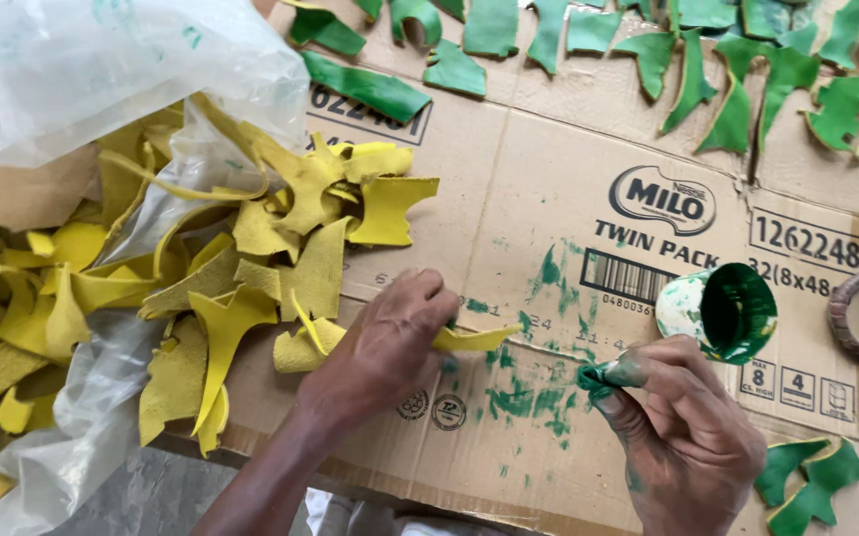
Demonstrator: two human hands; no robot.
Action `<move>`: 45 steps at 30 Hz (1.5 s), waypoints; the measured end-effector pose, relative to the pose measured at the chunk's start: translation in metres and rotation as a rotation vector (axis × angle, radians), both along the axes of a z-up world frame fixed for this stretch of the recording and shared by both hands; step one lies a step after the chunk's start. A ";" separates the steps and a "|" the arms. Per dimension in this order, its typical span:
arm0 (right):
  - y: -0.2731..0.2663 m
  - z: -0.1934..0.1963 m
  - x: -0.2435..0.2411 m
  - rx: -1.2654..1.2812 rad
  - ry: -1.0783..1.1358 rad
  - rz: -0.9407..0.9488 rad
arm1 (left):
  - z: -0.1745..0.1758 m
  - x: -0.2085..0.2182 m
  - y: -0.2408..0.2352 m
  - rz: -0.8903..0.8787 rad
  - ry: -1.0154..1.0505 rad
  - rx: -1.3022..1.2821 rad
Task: The person paints yellow foam pieces green using a small sponge and a paint can. They repeatedly pick up pieces, apply green paint to the surface, and place them on a cardboard surface to dry.
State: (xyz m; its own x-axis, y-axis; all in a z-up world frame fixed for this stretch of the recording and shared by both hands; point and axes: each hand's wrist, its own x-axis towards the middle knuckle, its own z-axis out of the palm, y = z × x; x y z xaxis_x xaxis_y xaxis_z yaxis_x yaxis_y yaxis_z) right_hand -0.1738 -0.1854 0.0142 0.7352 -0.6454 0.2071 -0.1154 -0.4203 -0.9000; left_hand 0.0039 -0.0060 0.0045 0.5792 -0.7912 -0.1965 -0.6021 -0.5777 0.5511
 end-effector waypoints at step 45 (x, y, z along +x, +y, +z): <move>-0.028 0.002 -0.009 0.075 -0.209 0.021 | -0.061 0.091 -0.170 0.139 -0.786 -0.099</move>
State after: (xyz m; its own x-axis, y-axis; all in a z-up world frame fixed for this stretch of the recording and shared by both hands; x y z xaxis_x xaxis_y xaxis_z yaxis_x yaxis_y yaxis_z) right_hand -0.1831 -0.2133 0.0159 0.6945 -0.6499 0.3087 0.0851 -0.3519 -0.9322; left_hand 0.0947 -0.1765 -0.0570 0.6131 -0.6940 0.3774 -0.7615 -0.6464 0.0485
